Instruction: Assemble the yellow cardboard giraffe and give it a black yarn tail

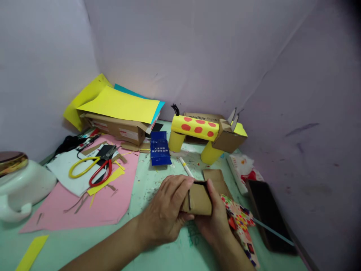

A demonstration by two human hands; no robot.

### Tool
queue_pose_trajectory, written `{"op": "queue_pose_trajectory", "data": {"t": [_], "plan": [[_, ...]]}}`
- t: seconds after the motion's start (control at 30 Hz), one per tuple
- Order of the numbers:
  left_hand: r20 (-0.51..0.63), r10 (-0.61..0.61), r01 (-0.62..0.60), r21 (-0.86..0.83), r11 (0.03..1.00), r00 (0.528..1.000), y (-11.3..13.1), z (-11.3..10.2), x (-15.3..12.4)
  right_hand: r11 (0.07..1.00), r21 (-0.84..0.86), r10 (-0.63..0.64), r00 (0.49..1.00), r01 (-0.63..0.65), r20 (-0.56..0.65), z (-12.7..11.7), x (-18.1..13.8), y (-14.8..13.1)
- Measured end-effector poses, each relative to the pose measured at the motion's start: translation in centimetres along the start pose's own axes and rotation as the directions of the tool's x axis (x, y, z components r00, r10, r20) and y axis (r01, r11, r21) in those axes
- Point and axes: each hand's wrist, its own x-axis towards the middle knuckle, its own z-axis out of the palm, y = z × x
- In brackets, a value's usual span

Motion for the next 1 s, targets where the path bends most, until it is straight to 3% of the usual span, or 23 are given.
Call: {"op": "queue_pose_trajectory", "data": {"t": [0.17,0.4,0.6,0.77,1.0], "plan": [[-0.027,0.018,-0.019,-0.039,0.999,0.999,-0.2,-0.2,0.0,1.0,0.011,-0.015,1.0,0.015,0.007,-0.1,-0.1,0.1],[-0.039,0.06,-0.062,-0.063,0.996,0.997,-1.0,-0.7,-0.5,0.996,-0.058,-0.045,0.954,0.065,0.298,-1.4,-0.4,0.3],[-0.013,0.031,-0.033,-0.172,0.985,0.999,-1.3,-1.0,-1.2,0.97,-0.186,-0.072,0.915,0.157,0.397,-1.8,-0.1,-0.1],[-0.051,-0.016,0.001,-0.278,0.961,0.999,-1.5,-0.8,-1.7,0.901,-0.311,-0.075,0.816,0.301,0.573,-0.9,-0.5,-0.8],[-0.048,-0.155,0.131,-0.336,0.933,0.987,-1.4,-0.7,-2.4,0.885,-0.307,-0.124,0.812,0.351,0.571,-0.8,-0.6,-0.4]]}}
